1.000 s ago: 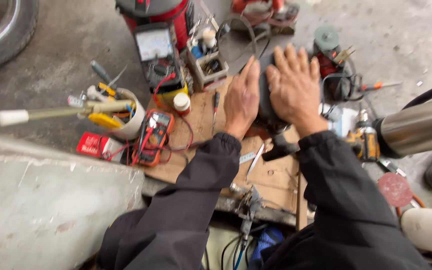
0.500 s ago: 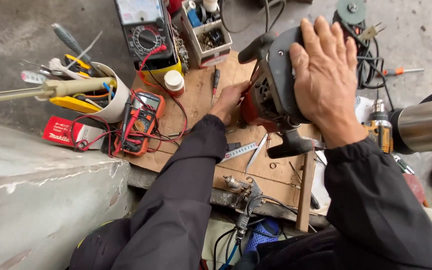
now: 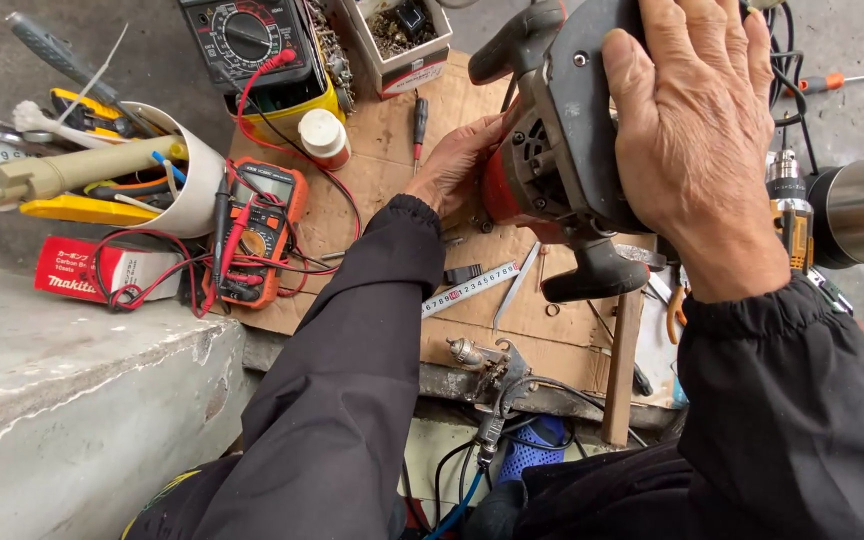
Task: Disassembling and inspecting a router base for repair or cleaning using pliers and other hand tools.
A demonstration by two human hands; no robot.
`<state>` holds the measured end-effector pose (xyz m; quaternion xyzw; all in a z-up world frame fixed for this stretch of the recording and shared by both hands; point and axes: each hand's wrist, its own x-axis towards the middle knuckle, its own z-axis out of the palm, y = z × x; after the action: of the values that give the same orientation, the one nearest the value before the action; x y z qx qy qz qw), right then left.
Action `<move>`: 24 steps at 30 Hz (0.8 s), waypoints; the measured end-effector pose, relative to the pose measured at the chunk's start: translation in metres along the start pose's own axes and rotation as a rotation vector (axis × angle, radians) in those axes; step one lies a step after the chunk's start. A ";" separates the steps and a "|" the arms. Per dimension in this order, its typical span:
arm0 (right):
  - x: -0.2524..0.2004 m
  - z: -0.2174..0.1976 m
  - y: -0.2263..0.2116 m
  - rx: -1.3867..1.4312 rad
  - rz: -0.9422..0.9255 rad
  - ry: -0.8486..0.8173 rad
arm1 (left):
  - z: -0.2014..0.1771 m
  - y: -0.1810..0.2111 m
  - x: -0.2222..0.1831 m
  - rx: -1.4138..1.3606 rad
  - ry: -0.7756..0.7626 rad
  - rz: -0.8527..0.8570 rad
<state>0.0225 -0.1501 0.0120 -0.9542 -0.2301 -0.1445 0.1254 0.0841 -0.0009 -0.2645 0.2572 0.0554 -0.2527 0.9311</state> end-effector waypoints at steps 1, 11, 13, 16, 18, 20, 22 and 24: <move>-0.001 -0.001 -0.001 0.006 0.001 -0.004 | 0.006 0.002 -0.006 -0.025 0.046 -0.017; -0.005 0.007 0.007 0.022 -0.069 0.059 | 0.009 -0.035 -0.092 1.658 0.477 0.733; -0.006 0.007 0.008 -0.006 -0.121 0.110 | 0.008 -0.053 -0.098 1.743 0.329 0.808; -0.004 0.004 0.005 -0.009 -0.045 0.072 | -0.006 -0.089 -0.090 1.908 0.436 0.830; -0.003 0.004 0.003 -0.015 -0.028 0.061 | -0.011 -0.097 -0.086 1.945 0.483 0.818; -0.001 0.006 0.005 -0.017 -0.020 0.045 | -0.015 -0.106 -0.079 1.977 0.543 0.803; 0.000 0.011 0.008 -0.013 0.031 0.028 | -0.020 -0.114 -0.073 1.996 0.627 0.746; 0.001 0.011 0.009 -0.012 0.038 0.018 | -0.020 -0.114 -0.071 2.002 0.647 0.742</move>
<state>0.0302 -0.1544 0.0008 -0.9578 -0.2100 -0.1520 0.1243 -0.0337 -0.0440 -0.3171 0.9459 -0.0135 0.1893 0.2631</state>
